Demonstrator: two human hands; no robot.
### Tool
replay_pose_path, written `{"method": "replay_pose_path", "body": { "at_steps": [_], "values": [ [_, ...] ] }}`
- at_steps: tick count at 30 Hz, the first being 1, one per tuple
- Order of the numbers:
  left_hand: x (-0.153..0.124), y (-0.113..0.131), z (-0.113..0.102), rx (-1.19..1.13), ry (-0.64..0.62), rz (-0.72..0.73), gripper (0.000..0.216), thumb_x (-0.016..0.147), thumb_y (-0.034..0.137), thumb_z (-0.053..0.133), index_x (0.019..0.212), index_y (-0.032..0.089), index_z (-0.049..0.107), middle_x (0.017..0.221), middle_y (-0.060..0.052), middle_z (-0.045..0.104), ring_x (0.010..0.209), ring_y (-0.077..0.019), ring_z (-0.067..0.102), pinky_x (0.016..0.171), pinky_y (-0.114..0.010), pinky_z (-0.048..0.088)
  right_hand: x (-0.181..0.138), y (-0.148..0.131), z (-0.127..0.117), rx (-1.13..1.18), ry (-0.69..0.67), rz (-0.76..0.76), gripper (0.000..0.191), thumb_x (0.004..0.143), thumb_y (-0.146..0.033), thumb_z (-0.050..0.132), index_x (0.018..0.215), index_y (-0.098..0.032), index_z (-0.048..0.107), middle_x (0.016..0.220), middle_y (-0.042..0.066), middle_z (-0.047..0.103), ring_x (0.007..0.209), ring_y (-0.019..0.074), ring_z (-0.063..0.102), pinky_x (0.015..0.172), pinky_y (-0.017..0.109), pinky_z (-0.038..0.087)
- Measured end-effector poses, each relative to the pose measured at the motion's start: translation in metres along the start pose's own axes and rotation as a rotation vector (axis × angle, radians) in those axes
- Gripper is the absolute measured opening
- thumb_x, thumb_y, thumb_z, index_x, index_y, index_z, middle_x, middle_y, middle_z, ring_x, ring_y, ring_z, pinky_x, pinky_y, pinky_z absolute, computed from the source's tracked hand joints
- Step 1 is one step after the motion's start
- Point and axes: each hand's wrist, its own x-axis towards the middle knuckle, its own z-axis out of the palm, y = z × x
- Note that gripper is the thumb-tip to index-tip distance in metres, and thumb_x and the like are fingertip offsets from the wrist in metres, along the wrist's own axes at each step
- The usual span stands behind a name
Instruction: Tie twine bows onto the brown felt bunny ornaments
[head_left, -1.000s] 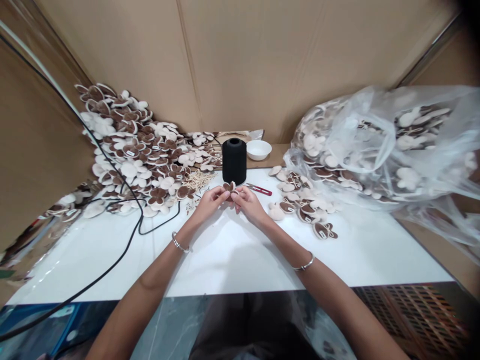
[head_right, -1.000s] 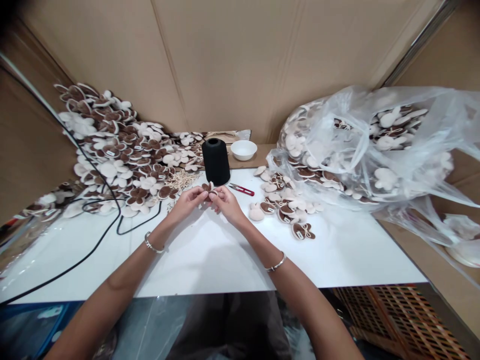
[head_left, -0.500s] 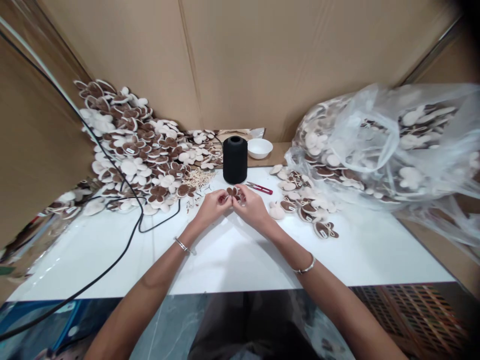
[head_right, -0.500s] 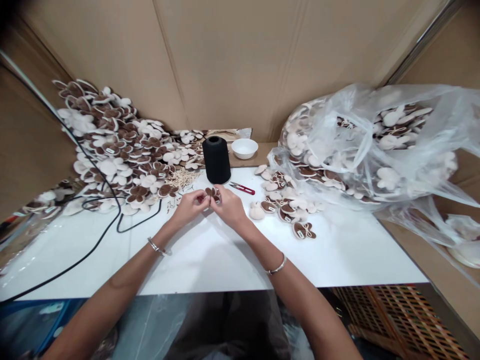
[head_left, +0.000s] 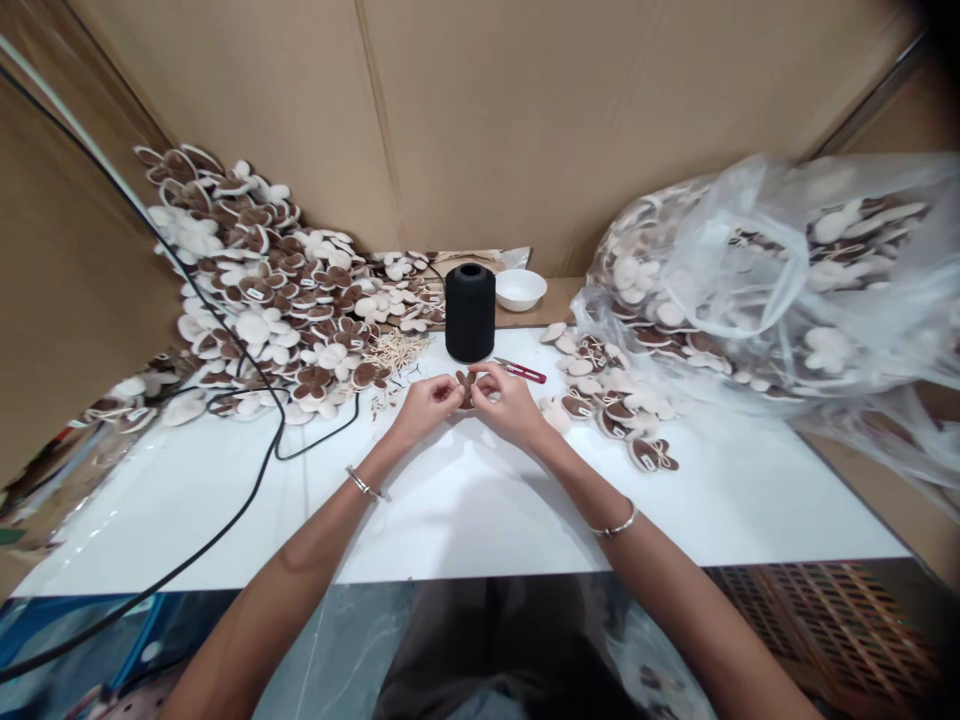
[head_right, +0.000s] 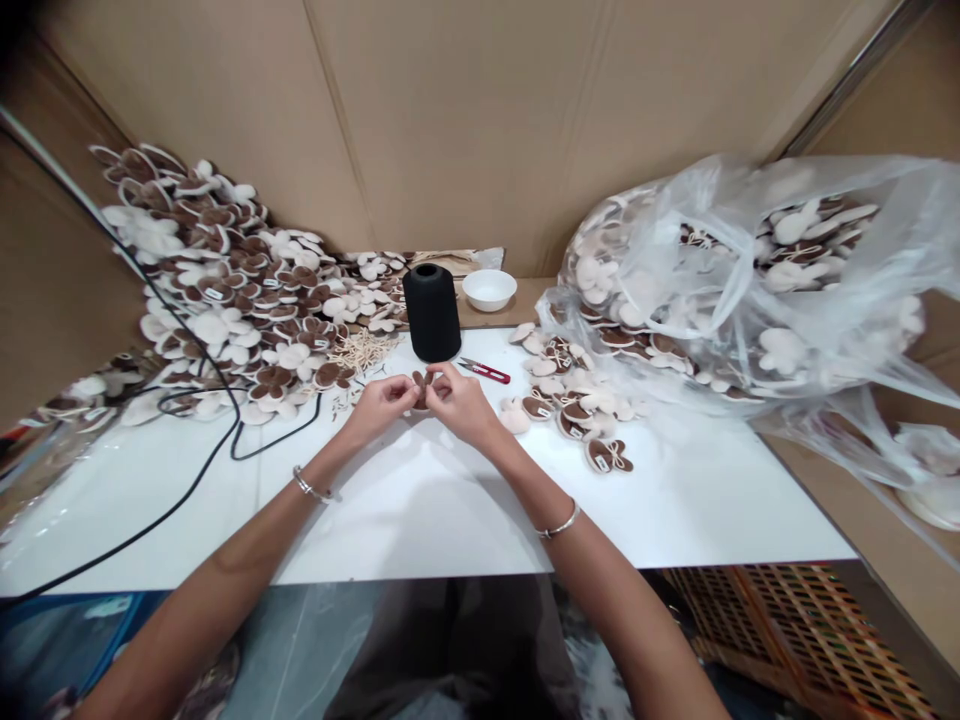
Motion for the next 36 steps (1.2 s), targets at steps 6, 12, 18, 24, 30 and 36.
{"method": "replay_pose_path", "body": {
  "at_steps": [6, 12, 18, 24, 30, 36],
  "values": [
    [0.000, -0.002, -0.001, 0.043, -0.039, -0.032, 0.032, 0.084, 0.039, 0.052, 0.061, 0.015, 0.054, 0.059, 0.001, 0.052, 0.059, -0.0120, 0.046, 0.057, -0.023, 0.035, -0.001, -0.001, -0.001, -0.042, -0.063, 0.011, 0.024, 0.084, -0.028, 0.056, 0.106, -0.019, 0.059, 0.078, 0.002, 0.071, 0.072, 0.0166, 0.067, 0.070, 0.026, 0.046],
    [-0.001, -0.003, 0.003, 0.009, -0.031, -0.016, 0.030, 0.082, 0.038, 0.054, 0.064, 0.015, 0.055, 0.059, 0.002, 0.052, 0.059, -0.0118, 0.046, 0.057, -0.023, 0.035, -0.001, 0.002, 0.001, 0.004, -0.067, 0.095, 0.021, 0.083, -0.031, 0.056, 0.100, -0.018, 0.059, 0.070, 0.001, 0.070, 0.063, 0.0150, 0.063, 0.063, 0.024, 0.046],
    [0.002, -0.007, 0.004, -0.036, 0.001, 0.003, 0.028, 0.082, 0.037, 0.055, 0.065, 0.015, 0.058, 0.063, 0.000, 0.058, 0.062, -0.0128, 0.051, 0.060, -0.024, 0.040, 0.000, 0.003, 0.001, 0.099, -0.067, 0.133, 0.025, 0.085, -0.035, 0.054, 0.103, -0.018, 0.058, 0.073, 0.001, 0.069, 0.068, 0.0167, 0.065, 0.064, 0.026, 0.047],
    [0.001, -0.010, 0.004, 0.080, 0.132, 0.076, 0.027, 0.084, 0.032, 0.055, 0.061, 0.017, 0.054, 0.057, 0.002, 0.052, 0.055, -0.0116, 0.048, 0.053, -0.023, 0.038, 0.009, 0.010, -0.023, -0.518, 0.156, 0.155, 0.031, 0.088, -0.022, 0.045, 0.116, -0.017, 0.058, 0.101, 0.011, 0.068, 0.099, 0.0260, 0.058, 0.084, 0.036, 0.044],
    [-0.002, -0.007, 0.006, 0.164, 0.152, 0.144, 0.033, 0.087, 0.031, 0.055, 0.057, 0.018, 0.047, 0.053, 0.003, 0.048, 0.051, -0.0104, 0.048, 0.051, -0.022, 0.035, 0.010, 0.019, -0.036, -0.982, -0.063, 0.298, 0.032, 0.083, -0.013, 0.048, 0.112, -0.012, 0.060, 0.114, 0.019, 0.060, 0.107, 0.0332, 0.052, 0.086, 0.042, 0.041],
    [-0.004, -0.003, 0.005, 0.167, 0.160, 0.101, 0.030, 0.089, 0.035, 0.055, 0.064, 0.018, 0.056, 0.057, 0.002, 0.057, 0.053, -0.0110, 0.050, 0.052, -0.023, 0.037, 0.009, 0.008, -0.038, -0.876, -0.195, 0.449, 0.032, 0.082, -0.006, 0.045, 0.112, -0.010, 0.054, 0.108, 0.019, 0.058, 0.097, 0.0294, 0.058, 0.076, 0.035, 0.043]
  ]
}}
